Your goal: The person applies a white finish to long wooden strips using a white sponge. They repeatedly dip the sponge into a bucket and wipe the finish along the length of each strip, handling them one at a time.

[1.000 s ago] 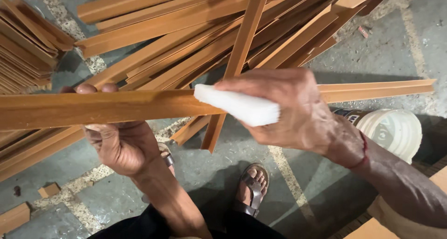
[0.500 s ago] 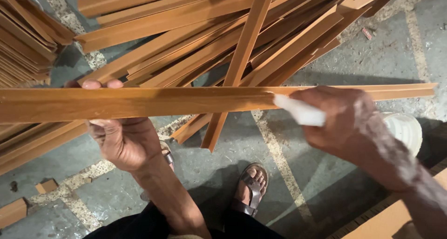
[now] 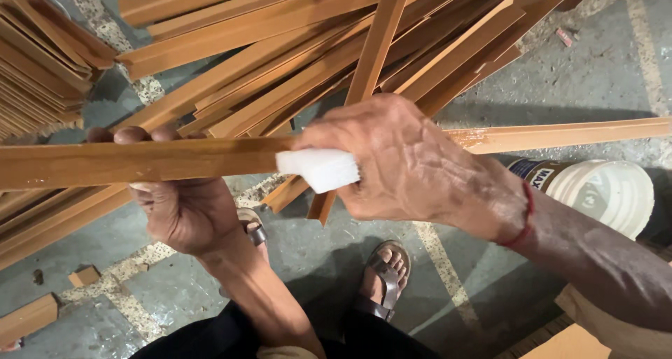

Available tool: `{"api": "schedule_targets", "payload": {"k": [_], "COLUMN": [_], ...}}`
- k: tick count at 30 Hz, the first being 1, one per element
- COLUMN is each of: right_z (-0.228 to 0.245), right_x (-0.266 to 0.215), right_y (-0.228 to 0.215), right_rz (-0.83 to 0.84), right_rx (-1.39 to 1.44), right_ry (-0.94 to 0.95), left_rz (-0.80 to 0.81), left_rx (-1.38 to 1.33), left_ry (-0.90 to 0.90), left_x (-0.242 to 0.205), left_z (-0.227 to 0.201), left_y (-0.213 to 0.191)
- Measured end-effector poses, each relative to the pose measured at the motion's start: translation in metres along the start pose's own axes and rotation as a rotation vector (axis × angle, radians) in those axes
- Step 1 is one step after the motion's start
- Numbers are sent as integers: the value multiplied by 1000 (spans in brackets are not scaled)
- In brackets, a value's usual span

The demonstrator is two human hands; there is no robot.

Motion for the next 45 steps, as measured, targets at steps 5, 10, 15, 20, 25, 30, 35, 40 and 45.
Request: {"api": "schedule_targets", "payload": {"k": [5, 10, 15, 20, 25, 30, 35, 40, 45], "right_z": [-16, -41, -51, -61, -77, -85, -64, -47, -61], "right_x": [-27, -66, -110, -137, -176, -195, -227, -283, -359], "right_y": [-11, -17, -36, -45, -44, -49, -86, -111, -96], "right_rz": [124, 78, 41, 33, 1, -13, -168, -528, -633], "right_rx": [-72, -110, -218, -276, -293, -475, -308, -91, -8], "right_ry": [161, 217, 427, 540, 588, 512, 757, 823, 1139], "left_rz": [-19, -65, -25, 3, -37, -115, -62, -31, -343], "left_rx": [29, 31, -35, -34, 1, 11, 107, 217, 161], "left_ry": [21, 36, -21, -68, -104, -99, -102, -106, -74], "left_x": [2, 4, 7, 7, 3, 4, 12, 9, 9], "left_z": [-2, -4, -9, -19, -18, -16, -11, -6, -6], "left_y": [-10, -28, -48, -65, -72, -67, -69, -106, -176]}}
Point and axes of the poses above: each hand's wrist, its own x-axis towards the middle knuckle, its own y-axis out of the palm, z = x × y, the point moved 3 cm from there along x, towards the middle knuckle, and after that the axes turned 1 degree about -z, right-handed, at the moved point
